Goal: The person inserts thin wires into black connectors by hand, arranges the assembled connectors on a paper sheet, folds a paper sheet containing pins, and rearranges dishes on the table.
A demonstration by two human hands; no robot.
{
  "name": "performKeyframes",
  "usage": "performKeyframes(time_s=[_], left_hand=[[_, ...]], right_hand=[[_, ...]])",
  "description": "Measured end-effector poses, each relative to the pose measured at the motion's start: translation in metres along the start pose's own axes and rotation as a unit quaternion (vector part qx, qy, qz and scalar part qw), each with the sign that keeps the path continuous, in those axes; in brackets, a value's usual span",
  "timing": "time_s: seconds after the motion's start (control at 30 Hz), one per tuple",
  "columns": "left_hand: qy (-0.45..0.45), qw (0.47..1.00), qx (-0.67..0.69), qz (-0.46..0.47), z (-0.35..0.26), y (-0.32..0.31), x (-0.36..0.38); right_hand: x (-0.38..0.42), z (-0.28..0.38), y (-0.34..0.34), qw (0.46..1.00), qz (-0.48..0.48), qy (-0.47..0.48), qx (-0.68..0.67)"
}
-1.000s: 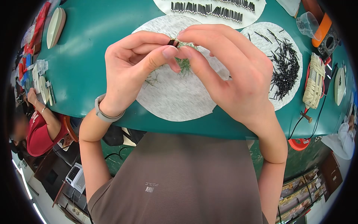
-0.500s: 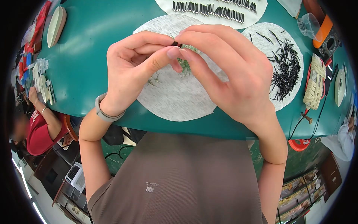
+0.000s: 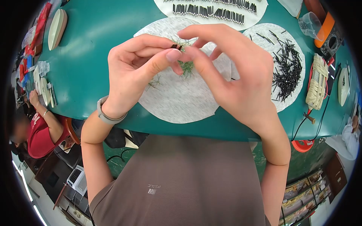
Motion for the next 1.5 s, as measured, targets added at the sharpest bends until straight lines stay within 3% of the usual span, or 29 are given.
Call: performKeyframes(time_s=[0.17, 0.47, 0.77, 0.97, 1.5], left_hand=[[-0.005, 1.0, -0.001, 0.004, -0.003, -0.001, 0.0], [0.004, 1.0, 0.0, 0.0, -0.002, 0.0, 0.0], [0.006, 1.0, 0.005, -0.003, -0.001, 0.0, 0.0], [0.016, 0.999, 0.035, -0.016, 0.003, 0.0, -0.001], [-0.008, 1.0, -0.001, 0.019, 0.0, -0.005, 0.0]], right_hand=[[0.0, -0.006, 0.0, 0.999, 0.018, -0.027, -0.036], [0.002, 0.002, -0.004, 1.0, 0.011, 0.029, 0.001], [0.001, 0.0, -0.003, 0.999, 0.027, 0.02, -0.025], [0.002, -0.015, 0.0, 0.985, -0.015, -0.105, -0.137], [0.003, -0.019, 0.0, 0.989, 0.007, -0.093, -0.113]])
Point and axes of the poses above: each hand's wrist, its own x-axis away from the middle knuckle, its own y-axis out of the back of the hand, z = x × y, the point moved 9 cm from there along -x, towards the middle knuckle, and after that the axes turned 11 degrees about -x, right-handed, at the moved point
